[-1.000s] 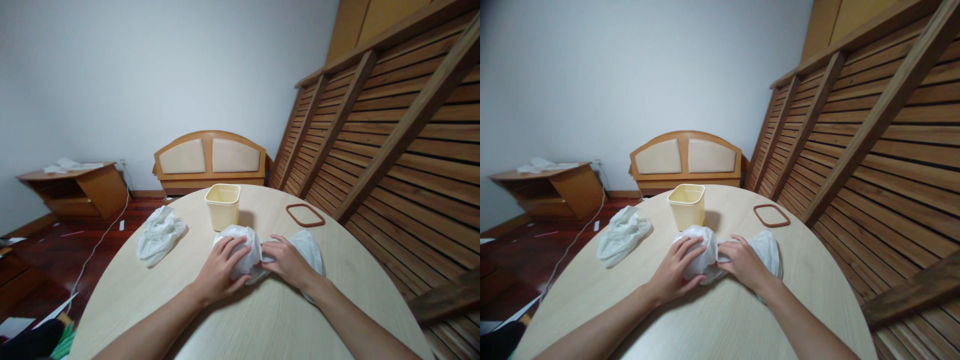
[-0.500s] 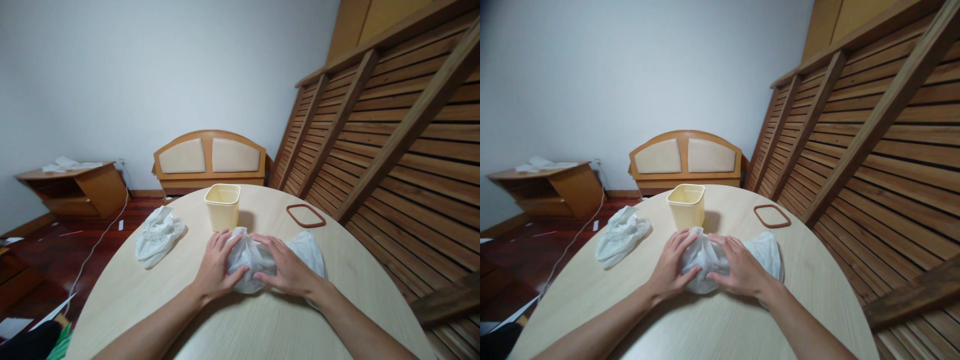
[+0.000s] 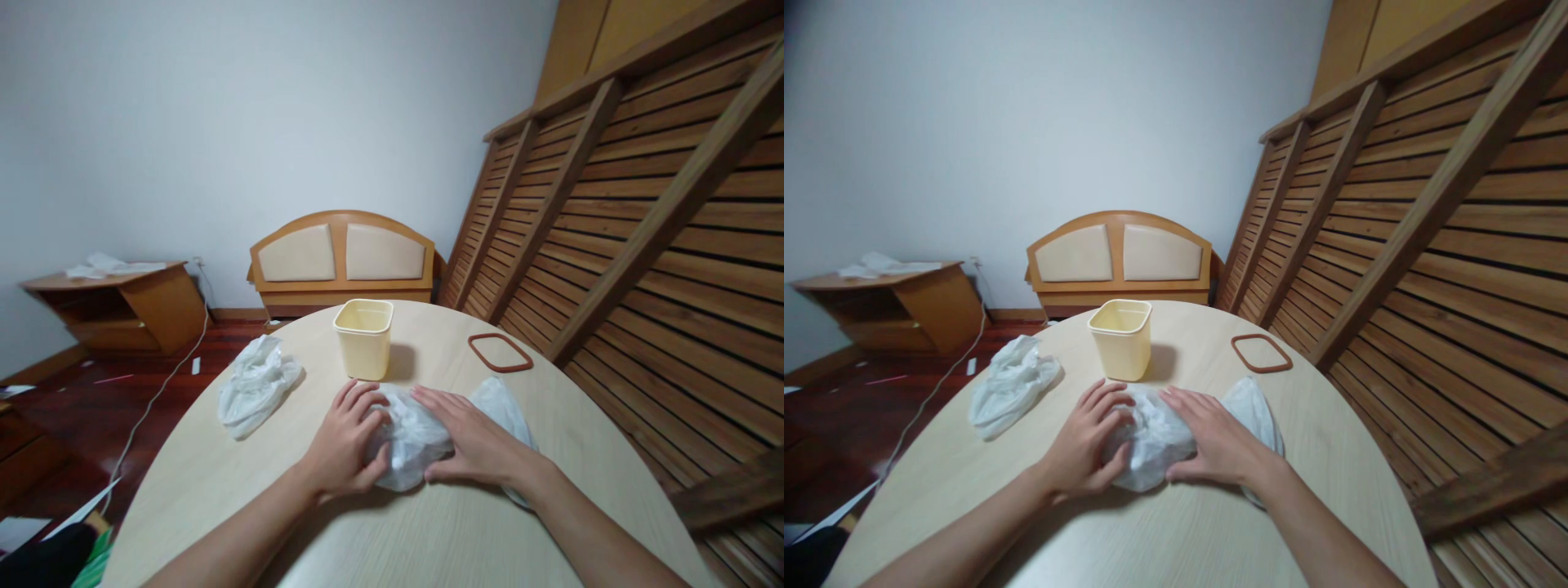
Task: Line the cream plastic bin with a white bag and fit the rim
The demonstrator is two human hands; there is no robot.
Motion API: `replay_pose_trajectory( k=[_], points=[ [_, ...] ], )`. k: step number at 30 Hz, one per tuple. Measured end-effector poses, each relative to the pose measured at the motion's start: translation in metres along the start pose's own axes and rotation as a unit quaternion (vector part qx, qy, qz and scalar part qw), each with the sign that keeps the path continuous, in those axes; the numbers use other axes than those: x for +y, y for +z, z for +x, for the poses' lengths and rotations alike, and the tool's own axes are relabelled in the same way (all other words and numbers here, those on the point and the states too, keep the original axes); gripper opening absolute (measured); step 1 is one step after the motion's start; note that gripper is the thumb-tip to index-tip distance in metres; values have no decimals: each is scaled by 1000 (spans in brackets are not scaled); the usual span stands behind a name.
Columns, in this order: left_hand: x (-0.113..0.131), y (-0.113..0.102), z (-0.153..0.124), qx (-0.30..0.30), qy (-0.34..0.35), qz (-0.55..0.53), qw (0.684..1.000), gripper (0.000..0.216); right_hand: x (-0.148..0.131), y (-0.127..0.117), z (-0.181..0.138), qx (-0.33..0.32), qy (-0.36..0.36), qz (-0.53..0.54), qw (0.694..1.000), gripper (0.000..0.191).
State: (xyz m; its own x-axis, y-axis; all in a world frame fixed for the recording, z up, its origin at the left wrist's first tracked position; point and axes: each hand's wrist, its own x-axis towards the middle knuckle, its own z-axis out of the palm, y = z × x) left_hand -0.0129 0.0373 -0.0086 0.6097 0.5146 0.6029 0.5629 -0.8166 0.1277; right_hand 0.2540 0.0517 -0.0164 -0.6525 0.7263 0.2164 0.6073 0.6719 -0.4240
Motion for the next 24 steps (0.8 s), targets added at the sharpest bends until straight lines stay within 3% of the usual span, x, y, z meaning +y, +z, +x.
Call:
replay_pose_trajectory(
  k=[2, 5, 8, 14, 19, 22, 24],
  points=[
    [5, -1, 1, -3, 25, 37, 999, 44, 2, 0, -1, -13, 6, 8, 1000, 108],
    [12, 5, 2, -60, 40, 78, 994, 68, -1, -3, -2, -32, 13, 11, 999, 92],
    [14, 13, 3, -113, -4, 75, 991, 54, 1, -10, -6, -44, 36, -5, 998, 88],
    [6, 5, 4, -139, -63, 73, 985, 25, 22, -32, -23, -22, 114, -24, 993, 89],
    [-3, -5, 2, -108, -65, 81, 989, 25, 26, -48, -31, -27, 175, 124, 976, 58],
    [-6, -4, 1, -91, -67, 89, 990, 27, 30, -52, -32, -35, 204, 256, 944, 35],
    [-10, -3, 0, -90, -73, 104, 988, 25, 37, -52, -31, 5, 232, 319, 919, 35]
  ],
)
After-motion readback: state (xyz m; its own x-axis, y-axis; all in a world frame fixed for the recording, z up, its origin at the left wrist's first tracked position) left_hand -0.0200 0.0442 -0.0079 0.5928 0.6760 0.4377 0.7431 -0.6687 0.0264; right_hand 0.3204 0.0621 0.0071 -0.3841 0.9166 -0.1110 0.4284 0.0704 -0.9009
